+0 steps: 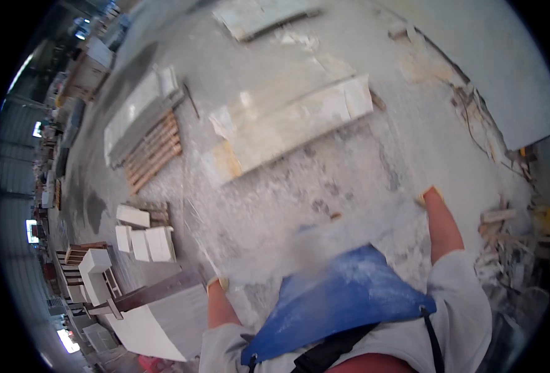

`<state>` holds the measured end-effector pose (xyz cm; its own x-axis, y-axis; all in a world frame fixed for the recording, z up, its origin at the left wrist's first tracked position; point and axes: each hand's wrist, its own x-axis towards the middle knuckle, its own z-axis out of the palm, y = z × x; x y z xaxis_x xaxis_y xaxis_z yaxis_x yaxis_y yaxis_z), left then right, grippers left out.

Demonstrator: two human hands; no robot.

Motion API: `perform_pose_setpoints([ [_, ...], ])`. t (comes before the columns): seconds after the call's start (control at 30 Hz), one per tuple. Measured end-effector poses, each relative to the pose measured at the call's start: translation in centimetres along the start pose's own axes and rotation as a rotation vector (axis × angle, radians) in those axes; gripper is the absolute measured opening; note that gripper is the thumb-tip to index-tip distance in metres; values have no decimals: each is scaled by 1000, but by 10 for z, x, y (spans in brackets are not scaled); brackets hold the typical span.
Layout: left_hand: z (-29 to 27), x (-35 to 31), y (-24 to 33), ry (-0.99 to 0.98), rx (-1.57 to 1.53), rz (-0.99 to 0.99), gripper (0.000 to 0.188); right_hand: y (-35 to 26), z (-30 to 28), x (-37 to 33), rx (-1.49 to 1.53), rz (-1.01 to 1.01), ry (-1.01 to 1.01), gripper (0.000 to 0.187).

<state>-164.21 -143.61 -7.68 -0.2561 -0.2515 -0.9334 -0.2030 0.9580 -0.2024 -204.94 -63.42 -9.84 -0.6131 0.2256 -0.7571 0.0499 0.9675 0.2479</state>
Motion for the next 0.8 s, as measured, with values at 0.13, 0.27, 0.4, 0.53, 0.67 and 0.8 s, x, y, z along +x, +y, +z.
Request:
perform_pose_setpoints([
  [0.13, -107, -1, 34, -15, 85, 64, 39, 14, -50, 78, 2, -37, 129, 64],
  [0.27, -164, 57, 35, -10, 52, 62, 40, -42, -141, 67, -26, 107, -60, 63],
  [0.4, -213, 152, 10, 61, -104, 39, 42, -55, -184, 109, -36, 140, -142, 66],
  [0.53, -260, 199, -14, 56, -93, 41, 43, -84, -229, 131, 4, 170, -237, 68],
  [0.67, -318, 216, -18, 43, -76, 22, 40, -123, -275, 160, -55, 129, -227, 70],
  [0.8, -364, 241, -26, 29, -117, -18, 43, -154, -270, 261, -139, 74, -232, 71],
])
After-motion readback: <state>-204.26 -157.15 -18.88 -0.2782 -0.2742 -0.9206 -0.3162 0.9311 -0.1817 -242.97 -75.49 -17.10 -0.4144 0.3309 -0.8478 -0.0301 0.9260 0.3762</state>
